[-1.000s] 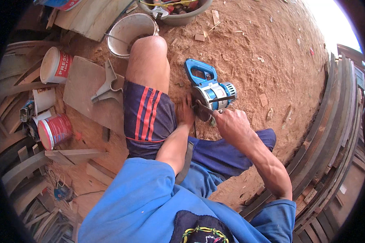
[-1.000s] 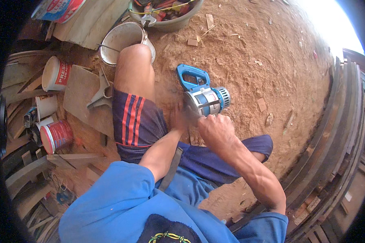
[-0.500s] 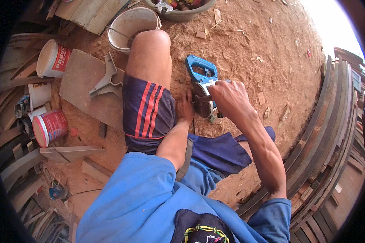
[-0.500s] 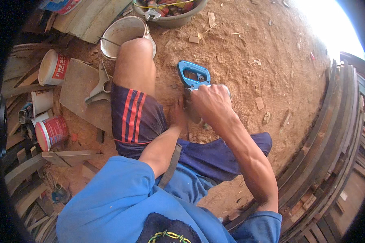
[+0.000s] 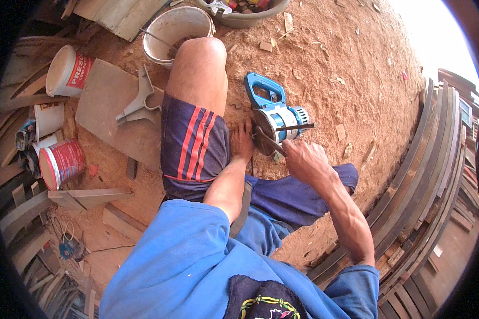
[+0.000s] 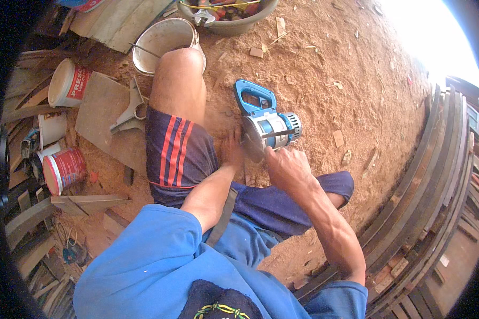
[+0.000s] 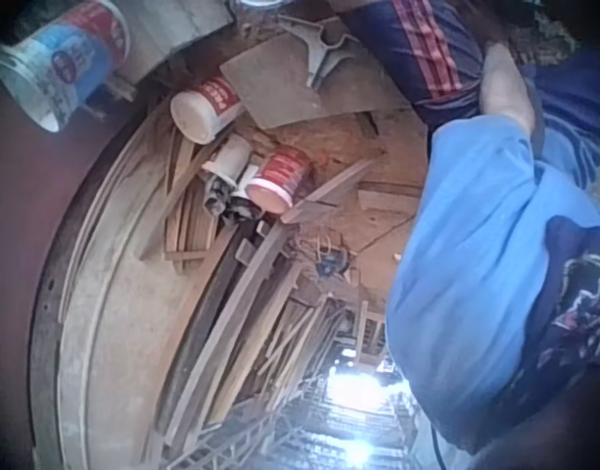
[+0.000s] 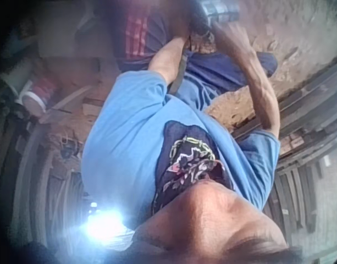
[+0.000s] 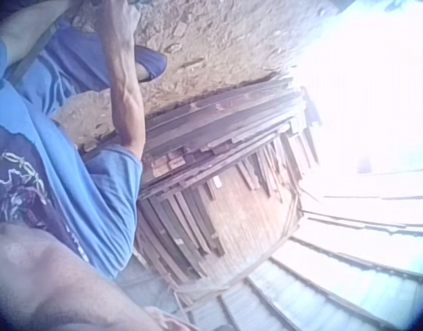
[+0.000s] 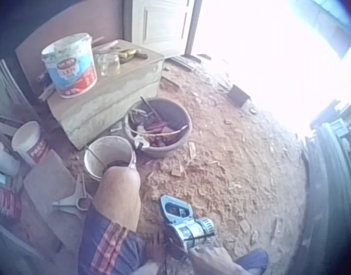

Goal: The person assembles a circular saw by attaching the blade and guard components using a wrench and a metal ruler. The person tightens the blade, attaches the guard, and adjusts the blade depth using the ruler.

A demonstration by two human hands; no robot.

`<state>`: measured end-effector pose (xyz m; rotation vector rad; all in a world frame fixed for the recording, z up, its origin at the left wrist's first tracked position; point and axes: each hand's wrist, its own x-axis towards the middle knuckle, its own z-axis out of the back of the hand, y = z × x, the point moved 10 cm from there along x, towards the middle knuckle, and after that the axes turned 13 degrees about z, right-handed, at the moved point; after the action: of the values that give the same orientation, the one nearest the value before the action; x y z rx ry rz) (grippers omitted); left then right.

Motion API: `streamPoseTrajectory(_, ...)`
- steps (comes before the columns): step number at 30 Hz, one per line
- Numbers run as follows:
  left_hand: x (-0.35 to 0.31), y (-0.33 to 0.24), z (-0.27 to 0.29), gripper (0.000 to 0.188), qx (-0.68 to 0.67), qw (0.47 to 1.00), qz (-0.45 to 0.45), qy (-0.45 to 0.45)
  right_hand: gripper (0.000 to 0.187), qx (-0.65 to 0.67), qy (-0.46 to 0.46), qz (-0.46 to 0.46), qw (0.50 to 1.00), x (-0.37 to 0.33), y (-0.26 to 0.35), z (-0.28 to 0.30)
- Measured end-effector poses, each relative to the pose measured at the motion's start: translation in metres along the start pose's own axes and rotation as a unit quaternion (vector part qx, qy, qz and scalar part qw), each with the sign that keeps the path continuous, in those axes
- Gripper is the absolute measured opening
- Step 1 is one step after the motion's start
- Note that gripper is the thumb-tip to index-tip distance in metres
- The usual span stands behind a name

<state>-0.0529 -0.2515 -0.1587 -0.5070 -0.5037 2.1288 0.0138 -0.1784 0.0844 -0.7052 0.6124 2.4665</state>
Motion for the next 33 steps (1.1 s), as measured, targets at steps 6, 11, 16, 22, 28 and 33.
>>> streamPoseTrajectory(6, -0.001, 0.001, -0.005, 0.067, 0.002, 1.000, -0.012, -0.012, 0.030, 0.128, -0.054, -0.026, 0.990, -0.024, -0.009, -0.043)
streamPoseTrajectory(11, 0.000, 0.006, -0.013, 0.067, -0.005, 1.000, -0.011, -0.005, 0.033, 0.177, -0.078, -0.066, 0.979, -0.032, -0.006, -0.063)
streamPoseTrajectory(16, -0.001, 0.006, -0.010, 0.074, -0.014, 0.999, -0.031, -0.016, 0.039, 0.197, -0.051, -0.123, 0.971, -0.038, 0.006, -0.087)
streamPoseTrajectory(22, 0.000, 0.004, -0.012, 0.076, -0.013, 0.999, -0.043, 0.012, 0.047, 0.213, -0.060, -0.148, 0.964, -0.048, 0.016, -0.103)
streamPoseTrajectory(28, 0.001, 0.005, -0.015, 0.075, -0.039, 0.995, -0.019, 0.085, 0.050, 0.223, -0.085, -0.174, 0.955, -0.055, 0.020, -0.115)
streamPoseTrajectory(33, 0.000, 0.011, -0.013, 0.068, -0.085, 0.991, -0.008, 0.098, 0.049, 0.226, -0.127, -0.163, 0.952, -0.057, 0.017, -0.115)
